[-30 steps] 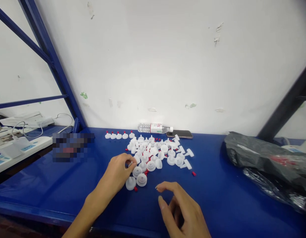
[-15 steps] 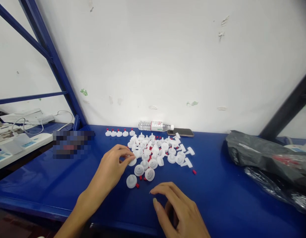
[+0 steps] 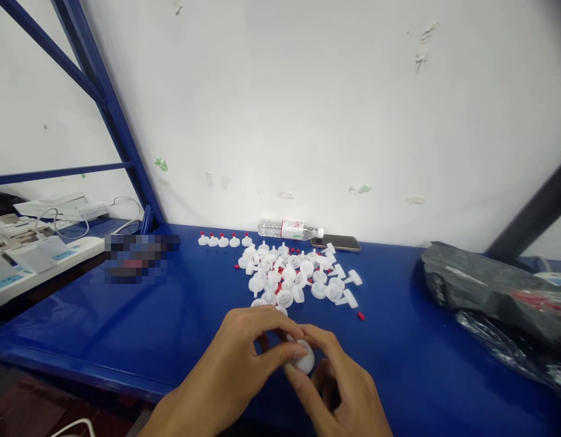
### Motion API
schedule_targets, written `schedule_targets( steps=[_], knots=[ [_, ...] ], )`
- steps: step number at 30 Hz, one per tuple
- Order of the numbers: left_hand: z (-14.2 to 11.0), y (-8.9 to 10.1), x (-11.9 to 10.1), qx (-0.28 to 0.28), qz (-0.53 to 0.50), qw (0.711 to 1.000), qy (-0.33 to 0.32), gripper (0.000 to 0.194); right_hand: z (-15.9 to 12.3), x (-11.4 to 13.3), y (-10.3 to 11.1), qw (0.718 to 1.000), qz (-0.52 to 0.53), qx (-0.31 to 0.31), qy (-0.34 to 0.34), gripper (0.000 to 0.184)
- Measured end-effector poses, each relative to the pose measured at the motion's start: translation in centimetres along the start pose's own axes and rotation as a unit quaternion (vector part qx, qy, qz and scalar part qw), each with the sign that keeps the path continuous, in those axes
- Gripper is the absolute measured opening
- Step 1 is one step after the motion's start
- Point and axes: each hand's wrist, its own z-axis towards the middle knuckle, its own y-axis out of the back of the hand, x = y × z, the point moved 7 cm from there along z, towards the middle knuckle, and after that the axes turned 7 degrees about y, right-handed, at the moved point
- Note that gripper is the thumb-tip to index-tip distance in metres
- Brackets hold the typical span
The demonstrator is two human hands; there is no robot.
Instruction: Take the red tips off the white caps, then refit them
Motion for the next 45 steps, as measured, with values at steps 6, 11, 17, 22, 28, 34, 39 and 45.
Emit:
schedule_targets(
  steps=[6,11,17,22,28,34,39,45],
  knots=[
    [-0.7,1.9,1.6,-0.051,0.268,0.961,-0.040,0.032,-0.2,-0.2,0.2,0.999,0.001,-0.044,-0.021,0.041],
    [-1.4,0.9,4.7,0.037,0.482,0.874,0.049,0.042,-0.2,-0.3,0.1,0.999,-0.006,-0.042,-0.031,0.040],
    [-0.5,0.0,4.6,0.092,0.508,0.853,0.081,0.041,-0.2,-0.4,0.1,0.999,-0.011,-0.043,-0.028,0.040],
    [-0.6,0.1,3.4,0.092,0.468,0.876,0.071,0.034,-0.2,-0.4,0.1,0.999,-0.009,-0.042,-0.022,0.040],
    [-1.2,1.3,1.5,-0.011,0.303,0.953,-0.014,0.020,-0.1,-0.4,0.1,0.999,-0.002,-0.046,-0.016,0.043],
    [-1.1,1.6,-0.3,0.037,0.177,0.981,-0.069,0.013,-0.2,-0.2,0.3,0.999,0.000,-0.040,-0.001,0.040],
    [-1.3,1.7,-1.2,0.070,0.148,0.984,-0.072,0.013,-0.2,-0.1,0.5,0.999,0.003,-0.052,0.009,0.042],
    [-1.6,1.5,-1.3,0.076,0.112,0.988,-0.078,0.015,-0.1,-0.1,0.4,0.999,0.002,-0.051,0.005,0.044]
  ],
)
